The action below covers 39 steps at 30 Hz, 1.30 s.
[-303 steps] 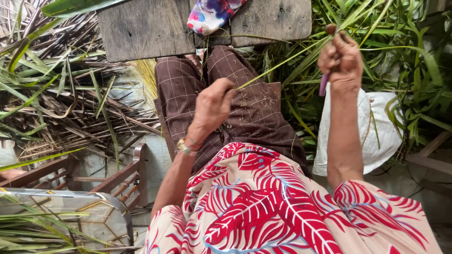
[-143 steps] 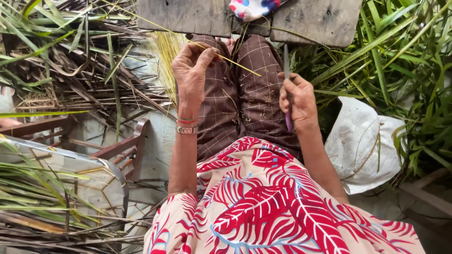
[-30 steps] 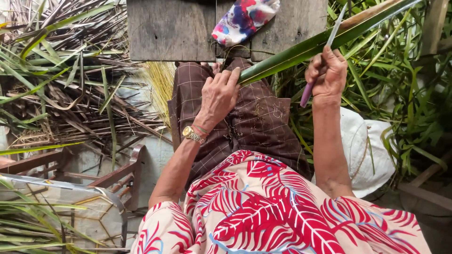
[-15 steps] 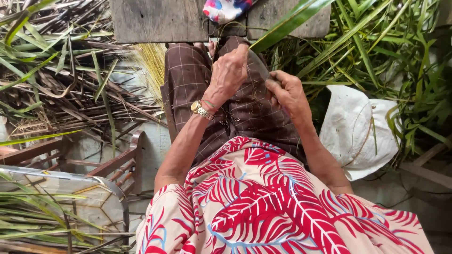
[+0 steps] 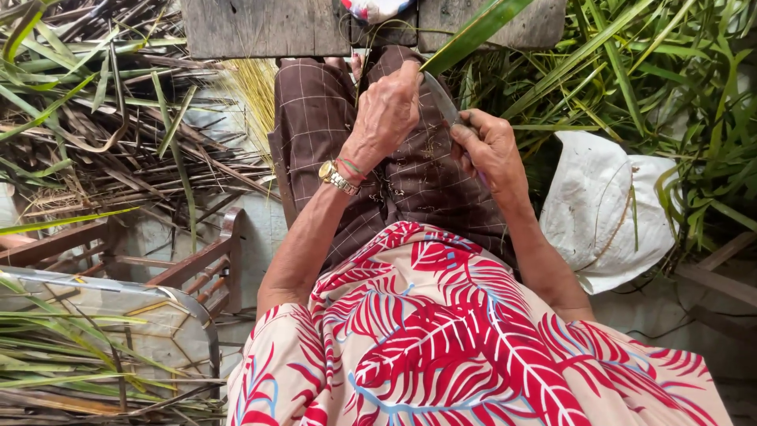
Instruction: Stripping the leafy part from palm fronds using a knife to collect the central midribs for making brooms or other crafts.
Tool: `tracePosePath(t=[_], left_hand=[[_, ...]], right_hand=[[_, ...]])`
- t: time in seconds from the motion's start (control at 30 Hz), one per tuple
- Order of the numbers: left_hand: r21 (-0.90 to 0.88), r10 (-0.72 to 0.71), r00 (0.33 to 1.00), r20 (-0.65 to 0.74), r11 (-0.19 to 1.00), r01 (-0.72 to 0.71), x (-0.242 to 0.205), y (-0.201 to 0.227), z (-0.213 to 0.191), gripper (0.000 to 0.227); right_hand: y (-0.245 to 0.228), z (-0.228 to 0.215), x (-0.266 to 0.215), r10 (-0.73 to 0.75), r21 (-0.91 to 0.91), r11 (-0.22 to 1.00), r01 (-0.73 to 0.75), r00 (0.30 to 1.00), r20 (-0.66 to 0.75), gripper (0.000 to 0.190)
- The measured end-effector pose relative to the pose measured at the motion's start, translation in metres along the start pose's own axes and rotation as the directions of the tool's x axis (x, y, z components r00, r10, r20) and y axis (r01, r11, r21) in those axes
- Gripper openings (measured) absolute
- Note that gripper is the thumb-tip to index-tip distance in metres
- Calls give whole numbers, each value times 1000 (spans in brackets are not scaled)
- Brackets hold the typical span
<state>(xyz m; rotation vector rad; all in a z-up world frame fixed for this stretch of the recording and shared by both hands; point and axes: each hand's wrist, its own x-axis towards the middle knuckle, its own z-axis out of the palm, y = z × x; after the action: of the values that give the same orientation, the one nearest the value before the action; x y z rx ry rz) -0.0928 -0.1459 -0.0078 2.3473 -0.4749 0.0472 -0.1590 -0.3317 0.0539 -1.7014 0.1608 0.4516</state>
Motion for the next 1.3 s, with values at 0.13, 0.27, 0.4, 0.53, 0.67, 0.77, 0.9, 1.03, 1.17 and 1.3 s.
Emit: tracePosePath(t=[0.13,0.27,0.4,0.53,0.67,0.77,0.9,1.03,1.17,1.3], left_hand=[[26,-32,999,33,999,31,-1,1,5,14],[64,-10,999,39,998,7,-1,-1,11,16],[120,4,1000,25,993,-7,-1,2,9,15],[163,13,1000,9,987,-14,-4,2,10,11],[282,35,999,-12,959,-31,-5,3,13,13],[330,51,999,-15,943,-43,-8,6,12,9],[389,50,999,-8,920,-43,-9,13,7,8],[397,64,998,25,915,-69,-15,22,6,17],[394,55,998,38,917,-65,-17,29,-6,18],[267,59,996,69,961,-76,-32,35,-22,15]], right_hand=[[0,-1,-3,16,30,999,-16,1000,-9,13],[1,-2,-4,15,51,999,-15,1000,0,12],[0,-3,-2,69,41,997,-70,998,8,13],[-2,-5,-3,88,45,995,-89,996,27,15],[1,-6,-3,79,62,995,-82,996,49,16],[7,-4,-3,99,148,983,-106,993,59,14],[9,1,0,129,255,958,-131,991,24,13],[10,-3,16,125,339,934,-108,992,-27,9],[2,-27,32,96,281,956,-85,995,-27,4],[-7,-67,58,158,379,922,-73,967,-198,12]])
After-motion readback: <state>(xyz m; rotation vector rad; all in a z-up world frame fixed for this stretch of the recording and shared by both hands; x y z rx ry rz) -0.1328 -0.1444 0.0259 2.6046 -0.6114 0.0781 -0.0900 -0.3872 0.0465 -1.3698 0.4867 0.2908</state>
